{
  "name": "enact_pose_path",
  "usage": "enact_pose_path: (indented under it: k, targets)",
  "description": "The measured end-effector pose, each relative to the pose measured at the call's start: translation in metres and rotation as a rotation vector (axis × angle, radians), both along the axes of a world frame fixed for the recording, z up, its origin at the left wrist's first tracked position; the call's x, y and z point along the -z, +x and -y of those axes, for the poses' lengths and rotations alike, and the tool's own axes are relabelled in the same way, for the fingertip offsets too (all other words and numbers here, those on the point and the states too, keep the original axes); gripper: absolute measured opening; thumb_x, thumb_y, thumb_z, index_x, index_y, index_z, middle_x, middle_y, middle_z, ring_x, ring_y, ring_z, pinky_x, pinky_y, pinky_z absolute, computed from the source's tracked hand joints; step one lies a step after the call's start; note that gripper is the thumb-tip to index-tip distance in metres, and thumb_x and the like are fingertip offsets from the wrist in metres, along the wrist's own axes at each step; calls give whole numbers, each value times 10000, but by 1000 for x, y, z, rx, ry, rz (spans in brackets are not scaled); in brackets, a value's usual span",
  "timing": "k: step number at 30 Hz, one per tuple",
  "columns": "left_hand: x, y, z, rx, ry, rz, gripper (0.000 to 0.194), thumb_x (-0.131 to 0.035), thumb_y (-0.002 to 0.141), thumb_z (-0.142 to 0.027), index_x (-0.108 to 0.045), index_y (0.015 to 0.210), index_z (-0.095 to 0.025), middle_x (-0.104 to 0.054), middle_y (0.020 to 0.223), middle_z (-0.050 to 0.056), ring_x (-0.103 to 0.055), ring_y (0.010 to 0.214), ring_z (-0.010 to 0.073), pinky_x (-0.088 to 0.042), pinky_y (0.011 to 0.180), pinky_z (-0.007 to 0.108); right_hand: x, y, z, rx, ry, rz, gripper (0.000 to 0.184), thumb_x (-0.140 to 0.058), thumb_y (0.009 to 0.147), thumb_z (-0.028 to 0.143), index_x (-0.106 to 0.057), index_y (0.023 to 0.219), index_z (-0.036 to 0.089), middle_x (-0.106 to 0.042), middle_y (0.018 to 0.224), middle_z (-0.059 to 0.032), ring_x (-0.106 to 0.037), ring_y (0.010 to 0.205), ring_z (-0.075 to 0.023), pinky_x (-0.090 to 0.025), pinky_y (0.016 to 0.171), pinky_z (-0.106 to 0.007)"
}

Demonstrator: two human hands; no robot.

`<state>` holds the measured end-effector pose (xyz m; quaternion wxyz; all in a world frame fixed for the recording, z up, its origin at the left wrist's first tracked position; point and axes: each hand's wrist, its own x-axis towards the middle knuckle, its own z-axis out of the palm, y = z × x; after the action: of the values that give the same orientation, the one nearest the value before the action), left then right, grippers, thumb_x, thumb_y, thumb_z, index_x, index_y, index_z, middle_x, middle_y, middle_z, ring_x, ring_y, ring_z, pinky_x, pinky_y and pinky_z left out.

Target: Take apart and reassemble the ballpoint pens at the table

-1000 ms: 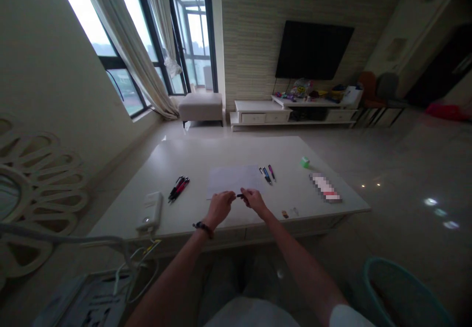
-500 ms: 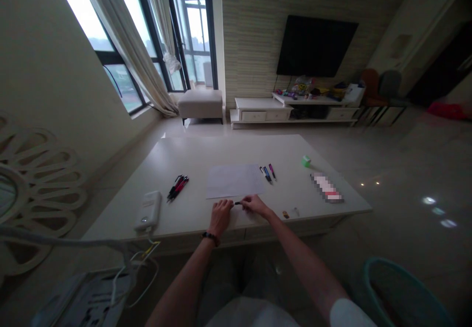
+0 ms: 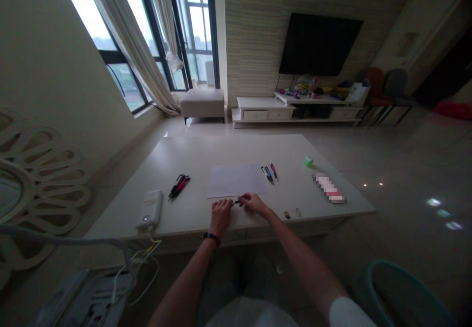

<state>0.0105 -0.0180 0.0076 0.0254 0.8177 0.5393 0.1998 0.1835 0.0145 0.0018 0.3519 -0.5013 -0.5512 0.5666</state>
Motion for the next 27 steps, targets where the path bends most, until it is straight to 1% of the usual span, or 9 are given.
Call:
enact_pose_path:
  k: [5,7,9,12,16,19,21,24,27]
  targets:
    - [-1,0,1,-17,23,-7,181,-359,892,-217,-539,914,-234,-595,899,27,-497,866,166,-280,783,312,3,-3,0,33,-7,-9,309,-650,698,416,-582,823,141,-634,636,-11,-471,408,-60,-336,366,-164]
    - [-1,1,1,-20,25,-6,180,-364,890,-219,-543,911,-233,-598,899,30,-499,872,167,-278,794,317,3,-3,0,32,-20,10,313,-614,723,439,-581,775,132,-612,579,-6,-445,381,-56,-322,357,-166]
    - [-1,1,1,-17,21,-3,186,-362,890,-222,-546,914,-230,-603,899,35,-501,876,169,-275,811,325,2,-2,1,43,16,13,306,-640,694,428,-583,750,132,-595,556,6,-437,386,-54,-320,361,-164]
    - [-1,1,2,-22,22,10,201,-351,890,-206,-546,931,-230,-611,900,37,-507,875,173,-273,825,334,-1,-2,0,78,99,-22,335,-699,628,397,-590,821,146,-619,637,4,-486,447,-65,-343,384,-161]
    - [-2,1,2,-23,17,12,199,-358,885,-201,-548,932,-231,-614,914,37,-513,878,169,-275,835,333,0,-4,0,100,80,0,341,-592,710,476,-569,723,136,-598,559,-7,-455,387,-65,-342,374,-181]
    - [-2,0,2,-34,15,12,193,-362,886,-212,-550,929,-226,-616,911,42,-518,879,170,-276,837,333,2,-6,-1,128,168,22,323,-676,621,438,-559,702,148,-614,604,-5,-515,459,-82,-377,415,-183]
    - [-1,0,2,-35,23,19,196,-356,889,-218,-547,931,-225,-619,903,41,-524,872,171,-280,833,333,3,-8,-1,126,155,6,351,-685,602,446,-558,751,155,-630,645,-9,-537,477,-89,-369,403,-179]
    - [1,0,2,-23,33,29,193,-356,890,-216,-542,938,-225,-623,894,39,-529,870,171,-282,841,336,3,-9,-1,108,65,-5,380,-615,650,515,-549,728,149,-593,537,6,-463,366,-72,-315,347,-180]
    - [3,-1,0,-37,32,49,193,-357,889,-215,-538,955,-223,-624,902,42,-532,883,174,-290,843,338,1,-6,-2,157,104,-7,388,-660,598,506,-558,688,143,-562,495,21,-421,356,-62,-302,350,-184]
